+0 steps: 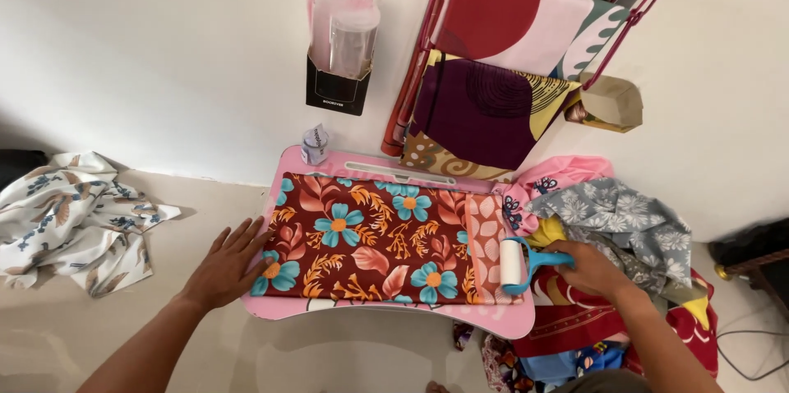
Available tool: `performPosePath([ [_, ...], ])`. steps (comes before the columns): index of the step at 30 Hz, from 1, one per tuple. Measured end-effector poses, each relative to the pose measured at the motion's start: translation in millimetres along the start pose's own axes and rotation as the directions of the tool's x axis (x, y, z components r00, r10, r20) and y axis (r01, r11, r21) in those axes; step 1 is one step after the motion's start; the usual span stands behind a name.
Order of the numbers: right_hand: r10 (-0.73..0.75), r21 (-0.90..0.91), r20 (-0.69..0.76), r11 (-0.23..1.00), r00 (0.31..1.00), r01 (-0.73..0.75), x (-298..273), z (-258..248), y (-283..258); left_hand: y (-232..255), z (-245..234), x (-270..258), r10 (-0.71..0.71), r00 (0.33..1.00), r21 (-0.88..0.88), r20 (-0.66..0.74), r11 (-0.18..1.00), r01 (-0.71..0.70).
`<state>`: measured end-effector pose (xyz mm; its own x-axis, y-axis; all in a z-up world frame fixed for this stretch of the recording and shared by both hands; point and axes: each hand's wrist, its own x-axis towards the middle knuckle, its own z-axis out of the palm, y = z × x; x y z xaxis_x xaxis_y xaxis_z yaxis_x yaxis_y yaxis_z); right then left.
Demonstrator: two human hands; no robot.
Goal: Folding a floral scarf on a small table and then using a lint roller to clean it.
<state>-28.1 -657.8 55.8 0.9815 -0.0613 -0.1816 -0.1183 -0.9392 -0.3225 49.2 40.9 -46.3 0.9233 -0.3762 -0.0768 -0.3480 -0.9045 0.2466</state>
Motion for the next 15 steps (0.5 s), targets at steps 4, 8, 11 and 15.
performPosePath([
  [4,-0.041,0.074,-0.022,0.996,0.999,0.042,12.9,3.2,-57.6,1.9,-1.8,7.1,-0.053,0.998,-0.079,-0.029,0.996,0.051],
  [8,-0.305,0.127,-0.01,0.944,0.952,0.304,58.8,41.5,-127.3,4.3,-8.4,15.2,-0.136,0.991,-0.201,-0.011,0.971,0.131],
  [11,-0.44,0.158,0.039,0.889,0.897,0.429,88.3,67.8,-203.0,11.8,-17.3,18.5,-0.153,0.988,-0.273,-0.009,0.951,0.144],
  [15,-0.561,0.174,0.112,0.824,0.82,0.539,108.4,88.0,-302.9,27.0,-34.2,21.2,-0.112,0.993,-0.313,-0.023,0.945,0.099],
])
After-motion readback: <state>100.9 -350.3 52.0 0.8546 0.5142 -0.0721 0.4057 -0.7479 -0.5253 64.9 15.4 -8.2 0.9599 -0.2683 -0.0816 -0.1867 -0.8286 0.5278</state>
